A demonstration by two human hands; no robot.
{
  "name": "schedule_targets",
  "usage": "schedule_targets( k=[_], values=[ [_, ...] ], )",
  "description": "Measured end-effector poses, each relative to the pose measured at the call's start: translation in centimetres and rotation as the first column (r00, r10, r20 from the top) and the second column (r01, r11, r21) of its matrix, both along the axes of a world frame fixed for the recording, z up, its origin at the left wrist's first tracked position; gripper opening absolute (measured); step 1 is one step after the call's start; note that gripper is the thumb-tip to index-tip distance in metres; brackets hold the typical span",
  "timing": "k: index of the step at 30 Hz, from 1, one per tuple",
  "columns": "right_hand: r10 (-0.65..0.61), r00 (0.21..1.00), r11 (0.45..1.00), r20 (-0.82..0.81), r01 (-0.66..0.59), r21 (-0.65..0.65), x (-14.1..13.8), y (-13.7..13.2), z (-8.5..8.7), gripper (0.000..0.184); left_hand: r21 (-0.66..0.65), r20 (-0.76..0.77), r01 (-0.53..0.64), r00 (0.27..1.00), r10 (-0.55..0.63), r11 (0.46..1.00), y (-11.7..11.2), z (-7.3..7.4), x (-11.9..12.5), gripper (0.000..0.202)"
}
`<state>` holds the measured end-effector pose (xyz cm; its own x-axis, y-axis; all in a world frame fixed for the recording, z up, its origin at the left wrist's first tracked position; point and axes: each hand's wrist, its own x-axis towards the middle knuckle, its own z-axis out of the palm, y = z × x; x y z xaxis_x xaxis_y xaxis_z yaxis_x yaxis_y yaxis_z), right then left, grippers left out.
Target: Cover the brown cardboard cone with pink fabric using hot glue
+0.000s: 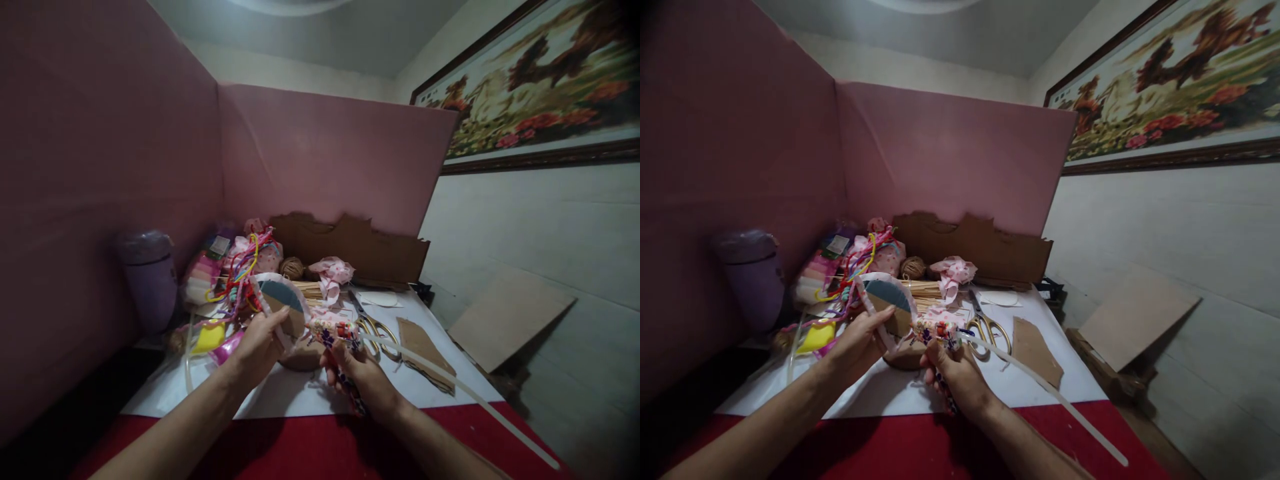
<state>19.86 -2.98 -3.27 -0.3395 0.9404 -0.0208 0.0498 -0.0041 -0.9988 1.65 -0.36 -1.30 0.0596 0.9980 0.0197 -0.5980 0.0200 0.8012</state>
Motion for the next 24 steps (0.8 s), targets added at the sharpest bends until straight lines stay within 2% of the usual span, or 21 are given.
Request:
schedule_targets(
  k=[8,17,24],
  values=[
    [0.016,0.998,1.000,0.056,-0.017,0.023,-0.05,-0.29,0.02,0.062,-0.021,-0.009,-0.003,1.000,0.003,1.000,-0.78,0.74,0.53,0.010],
    [0.060,0.991,0.998,0.119,-0.063,0.024,0.06,-0.34,-0.01,0.062,-0.010,-0.017,-0.018,1.000,0.018,1.000,-0.35,0.26,0.40,0.014],
    [0.028,0.992,0.999,0.124,-0.030,0.019,0.06,-0.43,0.03,0.061,-0.023,-0.024,-0.006,1.000,0.005,1.000,-0.52,0.23,0.56,0.014]
  ],
)
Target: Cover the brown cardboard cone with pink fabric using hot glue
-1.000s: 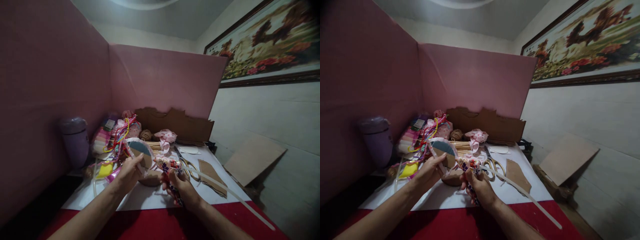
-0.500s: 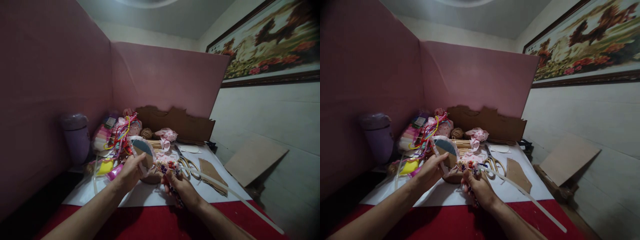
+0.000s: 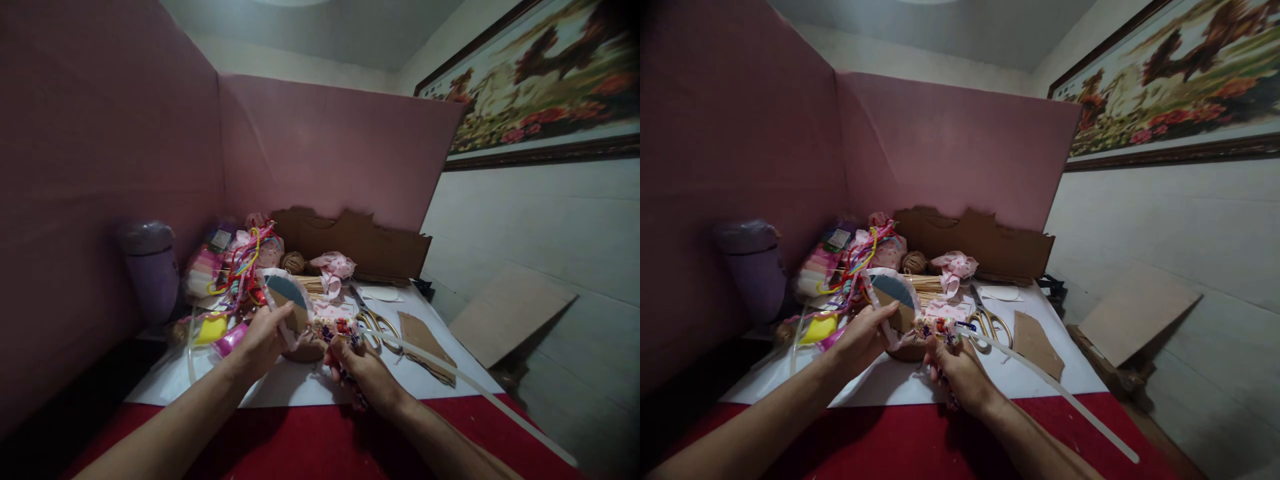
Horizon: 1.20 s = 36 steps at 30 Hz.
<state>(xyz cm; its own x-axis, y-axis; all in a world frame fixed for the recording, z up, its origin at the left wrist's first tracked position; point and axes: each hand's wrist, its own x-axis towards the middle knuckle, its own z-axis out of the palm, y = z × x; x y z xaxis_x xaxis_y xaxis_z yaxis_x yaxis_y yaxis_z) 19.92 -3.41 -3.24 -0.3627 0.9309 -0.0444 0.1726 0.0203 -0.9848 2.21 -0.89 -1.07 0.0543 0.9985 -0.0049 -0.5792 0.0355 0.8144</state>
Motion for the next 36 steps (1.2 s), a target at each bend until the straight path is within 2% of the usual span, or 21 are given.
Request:
schedule_targets(
  k=[10,21,26,36],
  values=[
    [0.009,1.000,1.000,0.019,-0.009,0.001,0.1,0.1,0.2,0.061,0.009,-0.017,0.020,1.000,-0.020,1.000,0.0,-0.2,-0.1,0.015],
    [-0.043,0.999,0.998,0.027,0.042,0.053,0.4,0.5,0.3,0.061,0.020,-0.065,0.106,0.992,-0.104,0.994,0.0,-0.7,-0.2,0.019],
    [-0.052,0.999,0.998,0.012,0.052,0.037,0.4,0.4,0.5,0.063,0.040,-0.063,0.160,0.986,-0.157,0.986,0.0,-0.9,-0.3,0.020],
    [-0.007,0.998,1.000,0.061,0.007,-0.002,0.4,0.2,0.2,0.062,0.026,-0.037,0.053,0.998,-0.052,0.998,0.2,-0.5,-0.2,0.010]
  ],
)
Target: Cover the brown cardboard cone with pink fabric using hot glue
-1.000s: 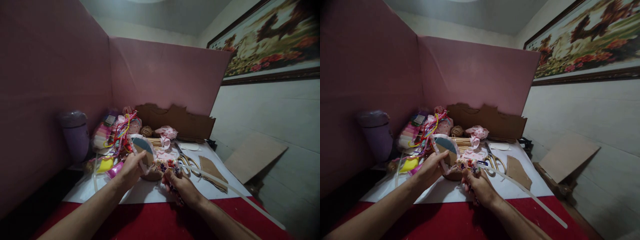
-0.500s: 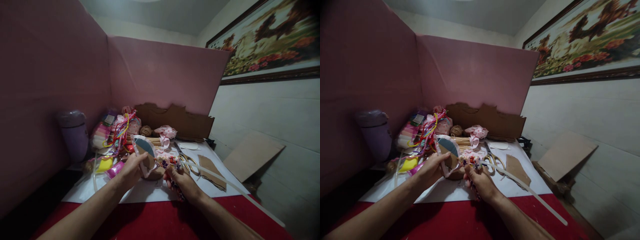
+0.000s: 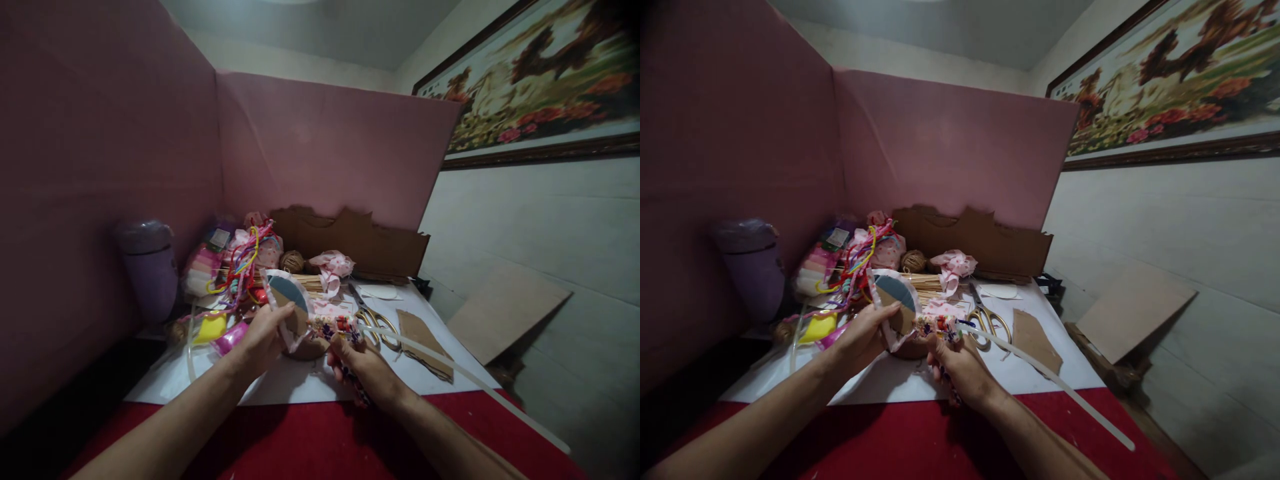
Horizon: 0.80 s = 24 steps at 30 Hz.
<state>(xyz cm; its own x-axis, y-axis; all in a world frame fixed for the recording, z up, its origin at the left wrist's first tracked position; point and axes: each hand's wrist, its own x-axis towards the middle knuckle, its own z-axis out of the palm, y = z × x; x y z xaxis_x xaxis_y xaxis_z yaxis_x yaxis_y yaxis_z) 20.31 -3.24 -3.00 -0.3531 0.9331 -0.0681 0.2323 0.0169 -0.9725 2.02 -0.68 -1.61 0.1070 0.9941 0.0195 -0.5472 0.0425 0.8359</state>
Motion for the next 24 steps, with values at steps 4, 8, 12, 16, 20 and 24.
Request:
schedule_targets(
  k=[4,8,12,16,20,24],
  values=[
    [0.001,1.000,1.000,0.009,-0.001,-0.021,-0.04,-0.07,-0.11,0.062,-0.013,0.008,-0.032,0.999,0.032,0.999,-0.14,0.24,0.15,0.010],
    [-0.006,1.000,1.000,-0.002,0.006,-0.016,-0.05,-0.05,-0.06,0.061,-0.028,-0.015,-0.022,1.000,0.022,0.999,-0.24,0.39,0.20,0.009],
    [-0.010,1.000,1.000,-0.004,0.010,-0.017,0.04,0.06,-0.05,0.062,-0.030,-0.037,0.018,0.999,-0.020,0.999,-0.19,0.20,0.11,0.012],
    [-0.011,1.000,1.000,-0.001,0.011,-0.013,0.18,0.17,-0.15,0.062,-0.007,-0.040,0.042,0.998,-0.042,0.999,-0.09,-0.04,0.00,0.014],
    [-0.026,1.000,1.000,0.001,0.026,-0.002,0.24,0.25,-0.24,0.061,-0.021,-0.064,0.055,0.996,-0.056,0.998,-0.17,0.02,0.06,0.014],
    [-0.027,1.000,1.000,-0.008,0.027,-0.006,0.24,0.25,-0.26,0.060,-0.036,-0.066,0.061,0.996,-0.063,0.998,-0.32,0.11,0.15,0.015]
  ],
)
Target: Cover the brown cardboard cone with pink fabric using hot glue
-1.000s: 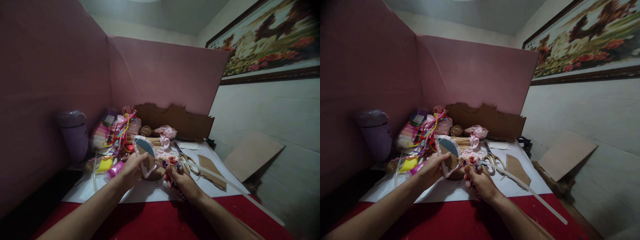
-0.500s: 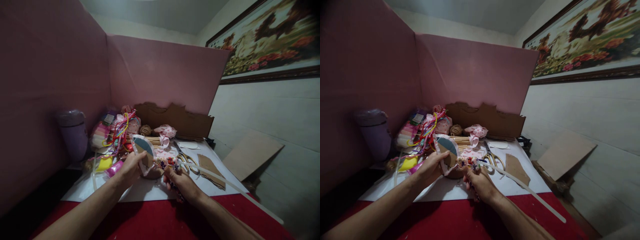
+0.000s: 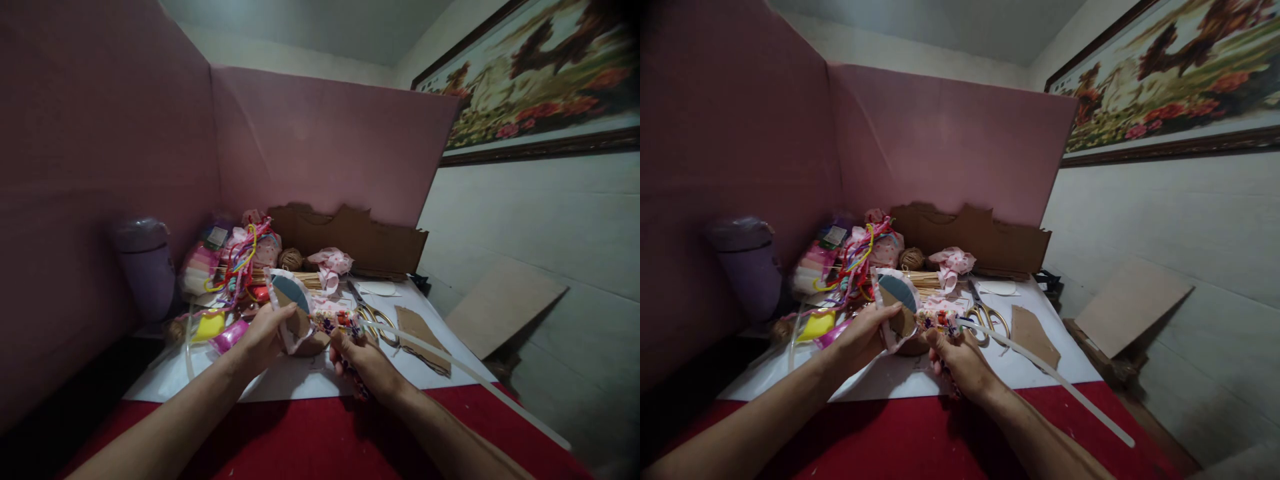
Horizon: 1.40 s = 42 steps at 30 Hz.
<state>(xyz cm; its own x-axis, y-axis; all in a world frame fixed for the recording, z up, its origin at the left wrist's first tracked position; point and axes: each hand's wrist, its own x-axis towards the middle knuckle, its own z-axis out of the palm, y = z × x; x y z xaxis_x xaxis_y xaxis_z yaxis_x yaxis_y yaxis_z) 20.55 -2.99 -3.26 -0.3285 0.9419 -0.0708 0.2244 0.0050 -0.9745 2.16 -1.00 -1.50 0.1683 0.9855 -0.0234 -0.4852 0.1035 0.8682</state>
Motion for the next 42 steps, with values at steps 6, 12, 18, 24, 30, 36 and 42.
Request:
schedule_targets(
  k=[6,12,18,24,30,36,42],
  values=[
    [0.000,1.000,1.000,0.002,0.000,0.004,0.0,0.0,0.0,0.060,0.015,0.005,-0.007,1.000,0.007,1.000,0.1,-0.3,-0.1,0.017],
    [0.011,1.000,0.999,-0.011,-0.011,-0.048,-0.2,-0.1,0.0,0.060,0.021,0.034,-0.056,0.998,0.056,0.998,0.4,-0.1,-0.1,0.013],
    [0.049,0.999,0.998,0.013,-0.048,-0.037,-0.4,-0.4,0.1,0.062,0.028,0.042,-0.104,0.994,0.103,0.994,0.4,0.1,-0.2,0.013],
    [0.048,0.998,0.999,-0.031,-0.047,0.016,-0.3,-0.4,0.2,0.059,0.027,0.033,-0.081,0.996,0.081,0.996,0.4,-0.1,-0.3,0.014],
    [0.032,0.995,0.999,-0.097,-0.029,0.034,-0.2,0.0,-0.2,0.056,0.045,0.026,-0.055,0.998,0.054,0.997,0.6,-0.7,-0.4,0.015],
    [0.009,0.992,1.000,-0.123,-0.010,-0.005,-0.3,0.0,-0.2,0.053,0.049,0.029,-0.041,0.999,0.040,0.998,0.7,-0.8,-0.4,0.016],
    [0.012,0.994,1.000,-0.110,-0.012,-0.006,-0.2,0.0,-0.1,0.054,0.038,0.022,-0.048,0.999,0.047,0.998,0.6,-0.5,-0.4,0.016]
  ],
)
